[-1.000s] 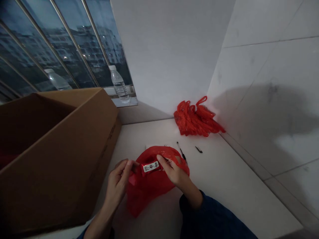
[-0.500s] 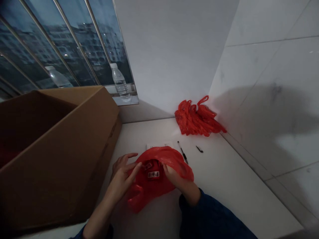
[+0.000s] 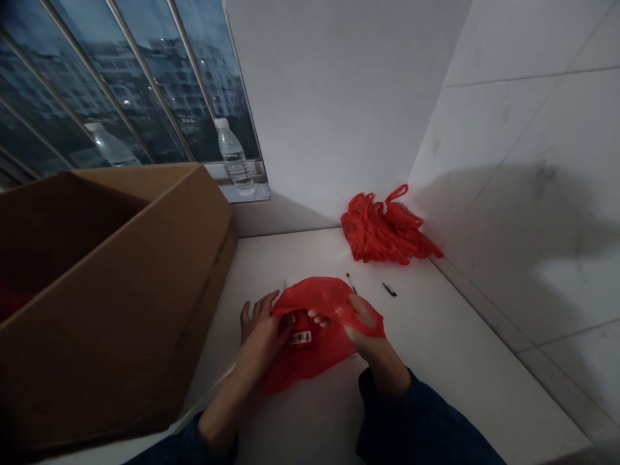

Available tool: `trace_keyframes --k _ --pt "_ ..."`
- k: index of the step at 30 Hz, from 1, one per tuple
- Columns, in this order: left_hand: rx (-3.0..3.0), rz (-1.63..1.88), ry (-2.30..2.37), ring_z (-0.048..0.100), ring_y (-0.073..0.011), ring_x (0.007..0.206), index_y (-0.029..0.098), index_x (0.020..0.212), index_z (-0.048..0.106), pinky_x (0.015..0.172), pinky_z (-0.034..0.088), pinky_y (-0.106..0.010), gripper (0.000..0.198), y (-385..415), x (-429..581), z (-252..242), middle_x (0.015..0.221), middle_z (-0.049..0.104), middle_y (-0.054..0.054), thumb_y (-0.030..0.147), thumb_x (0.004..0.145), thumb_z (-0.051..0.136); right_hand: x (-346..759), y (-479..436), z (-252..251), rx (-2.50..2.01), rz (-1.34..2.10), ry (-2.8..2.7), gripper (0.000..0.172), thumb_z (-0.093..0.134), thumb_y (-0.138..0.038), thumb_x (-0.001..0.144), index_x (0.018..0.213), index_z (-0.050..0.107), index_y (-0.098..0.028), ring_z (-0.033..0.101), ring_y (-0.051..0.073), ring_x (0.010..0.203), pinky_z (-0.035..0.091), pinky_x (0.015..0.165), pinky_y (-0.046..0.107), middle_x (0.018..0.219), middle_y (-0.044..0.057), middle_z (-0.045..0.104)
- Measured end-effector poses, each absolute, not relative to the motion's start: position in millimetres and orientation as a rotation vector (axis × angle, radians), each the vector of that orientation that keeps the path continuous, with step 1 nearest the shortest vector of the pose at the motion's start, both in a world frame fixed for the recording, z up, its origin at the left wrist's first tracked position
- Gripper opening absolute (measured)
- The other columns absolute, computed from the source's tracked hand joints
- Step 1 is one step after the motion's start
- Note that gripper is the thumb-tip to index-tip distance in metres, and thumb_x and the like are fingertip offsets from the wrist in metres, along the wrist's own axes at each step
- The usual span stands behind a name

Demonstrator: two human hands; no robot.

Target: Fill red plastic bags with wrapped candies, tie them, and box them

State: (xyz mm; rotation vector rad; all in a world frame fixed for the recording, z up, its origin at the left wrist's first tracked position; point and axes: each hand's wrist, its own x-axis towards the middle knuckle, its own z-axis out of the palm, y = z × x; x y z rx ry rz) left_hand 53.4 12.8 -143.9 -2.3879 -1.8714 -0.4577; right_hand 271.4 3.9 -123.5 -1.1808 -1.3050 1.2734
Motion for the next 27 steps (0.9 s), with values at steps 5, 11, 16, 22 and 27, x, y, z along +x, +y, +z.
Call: trace_keyframes --k 5,11,16,22,27 --pt "-2.439 -0.527 -1.765 0.049 -0.0332 0.128 0.024 0.106 0.074 0.115 0.017 -0.064 0.022 12 52 -137 0.135 0.059 -0.012 0.021 0.088 0.063 268 7 -117 -0.866 1.425 -1.155 0.041 0.066 -0.061 0.078 0.095 0.073 -0.025 0.07 0.03 0.096 0.057 0.083 0.043 0.103 0.01 0.076" --pt "-2.464 -0.742 -1.703 0.05 -0.0272 0.129 0.027 0.1 0.074 0.116 0.021 -0.06 0.024 11 42 -124 0.135 0.06 -0.006 0.019 0.095 0.052 257 17 -142 -1.056 1.332 -1.243 0.045 0.056 -0.065 0.083 0.097 0.073 -0.025 0.071 0.028 0.097 0.056 0.092 0.045 0.104 0.009 0.076" --pt "-2.464 -0.559 -1.773 0.049 -0.0294 0.131 0.033 0.102 0.075 0.115 0.017 -0.064 0.022 7 35 -125 0.142 0.055 -0.007 0.021 0.087 0.063 233 20 -178 -1.109 1.119 -1.395 0.034 0.061 -0.053 0.085 0.102 0.073 -0.027 0.064 0.028 0.115 0.045 0.11 0.047 0.114 0.005 0.073" --pt "-2.512 -0.262 -1.86 0.045 -0.0354 0.135 0.029 0.111 0.073 0.112 0.015 -0.071 0.03 4 33 -137 0.147 0.05 -0.015 0.027 0.081 0.07 205 16 -215 -1.22 0.915 -1.692 0.035 0.054 -0.034 0.089 0.122 0.065 -0.028 0.06 0.027 0.121 0.042 0.112 0.049 0.126 0.004 0.067" --pt "-2.523 -0.337 -1.876 0.048 -0.0338 0.132 0.025 0.116 0.069 0.113 0.016 -0.069 0.036 4 34 -137 0.144 0.052 -0.015 0.02 0.08 0.07 200 18 -216 -1.123 0.977 -1.707 0.039 0.053 -0.026 0.087 0.125 0.061 -0.027 0.061 0.024 0.119 0.045 0.108 0.046 0.127 0.005 0.066"
